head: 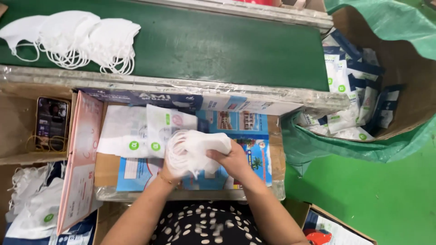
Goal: Packaging face masks into plastic bags and organizing them into boxes on a conveyor belt.
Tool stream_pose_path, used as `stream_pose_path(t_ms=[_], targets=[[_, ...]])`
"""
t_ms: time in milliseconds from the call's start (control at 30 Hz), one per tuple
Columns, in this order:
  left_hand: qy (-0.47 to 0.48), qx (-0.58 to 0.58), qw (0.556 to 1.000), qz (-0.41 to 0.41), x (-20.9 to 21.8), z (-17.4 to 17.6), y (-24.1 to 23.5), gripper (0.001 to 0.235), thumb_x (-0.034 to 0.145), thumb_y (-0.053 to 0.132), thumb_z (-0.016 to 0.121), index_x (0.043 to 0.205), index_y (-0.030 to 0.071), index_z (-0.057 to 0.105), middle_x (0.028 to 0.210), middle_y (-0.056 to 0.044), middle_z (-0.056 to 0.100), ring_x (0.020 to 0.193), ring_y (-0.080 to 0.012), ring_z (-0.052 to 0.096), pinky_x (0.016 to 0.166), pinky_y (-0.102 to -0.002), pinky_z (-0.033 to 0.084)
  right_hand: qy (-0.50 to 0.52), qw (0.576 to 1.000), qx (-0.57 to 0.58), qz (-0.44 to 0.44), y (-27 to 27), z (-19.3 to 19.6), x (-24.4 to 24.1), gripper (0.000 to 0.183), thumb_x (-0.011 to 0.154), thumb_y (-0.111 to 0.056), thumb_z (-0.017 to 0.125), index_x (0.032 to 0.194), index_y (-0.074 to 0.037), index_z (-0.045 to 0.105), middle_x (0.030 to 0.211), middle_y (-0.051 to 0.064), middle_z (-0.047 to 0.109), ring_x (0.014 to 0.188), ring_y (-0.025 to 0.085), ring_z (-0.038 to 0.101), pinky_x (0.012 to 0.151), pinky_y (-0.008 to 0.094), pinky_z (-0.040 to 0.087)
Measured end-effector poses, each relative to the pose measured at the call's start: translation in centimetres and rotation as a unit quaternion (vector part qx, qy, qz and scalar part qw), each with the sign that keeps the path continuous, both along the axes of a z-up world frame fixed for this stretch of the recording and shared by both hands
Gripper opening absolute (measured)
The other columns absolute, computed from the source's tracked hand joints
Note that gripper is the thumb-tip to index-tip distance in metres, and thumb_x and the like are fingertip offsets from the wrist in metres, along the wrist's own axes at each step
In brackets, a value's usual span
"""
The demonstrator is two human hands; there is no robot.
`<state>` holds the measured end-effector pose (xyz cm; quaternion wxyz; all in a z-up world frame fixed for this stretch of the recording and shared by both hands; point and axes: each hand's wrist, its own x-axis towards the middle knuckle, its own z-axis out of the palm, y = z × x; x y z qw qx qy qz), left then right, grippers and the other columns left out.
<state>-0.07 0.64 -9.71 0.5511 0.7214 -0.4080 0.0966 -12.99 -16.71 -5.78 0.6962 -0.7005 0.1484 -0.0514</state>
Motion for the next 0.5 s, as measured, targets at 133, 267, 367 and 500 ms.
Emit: stream_pose_path(t_ms=[133,267,367,500], targets=[[-0.014,-0.067,0.995,-0.075,-0.9,-1.0,0.0,0.031,0.072,0.014,0.076,0.099,0.006,0.065,0.102,-0.014,0.069,0.096,-0.0331,0.067,0.089,-0.044,0.053,0.020,0.997,-0.034,-0.070,0.5,-0.5,1.1,0.027,0.084,-0.012,0.082,0.109,-0.004,0.077,0.102,0.004,0.079,0.092,0.013,0.071,0.083,0.029,0.057],[0.102,0.037,0.994,0.003,-2.4,0.9,-0.8,0.017,0.083,0.012,0.076,0.095,0.005,0.068,0.091,-0.011,0.068,0.081,-0.0287,0.067,0.074,-0.038,0.055,0.019,0.976,-0.181,-0.121,-0.3,-2.1,1.7,0.022,0.083,-0.014,0.084,0.103,-0.004,0.078,0.100,0.005,0.078,0.089,0.012,0.071,0.080,0.029,0.057],[0.038,0.092,0.994,0.050,-2.9,2.8,-1.6,0.014,0.087,0.013,0.078,0.084,0.006,0.067,0.077,-0.010,0.062,0.066,-0.0279,0.064,0.061,-0.038,0.052,0.020,0.933,-0.314,-0.173,-0.8,-2.0,2.1,0.022,0.081,-0.016,0.085,0.099,-0.005,0.079,0.096,0.005,0.075,0.086,0.011,0.069,0.077,0.029,0.056],[0.191,0.083,0.978,-0.017,-2.6,2.0,-1.2,0.012,0.087,0.013,0.076,0.086,0.005,0.068,0.079,-0.009,0.066,0.066,-0.0267,0.066,0.061,-0.035,0.051,0.024,0.997,-0.042,-0.053,-1.0,-2.7,0.5,0.021,0.086,-0.014,0.077,0.106,-0.008,0.076,0.096,-0.002,0.075,0.088,0.007,0.067,0.078,0.028,0.055]])
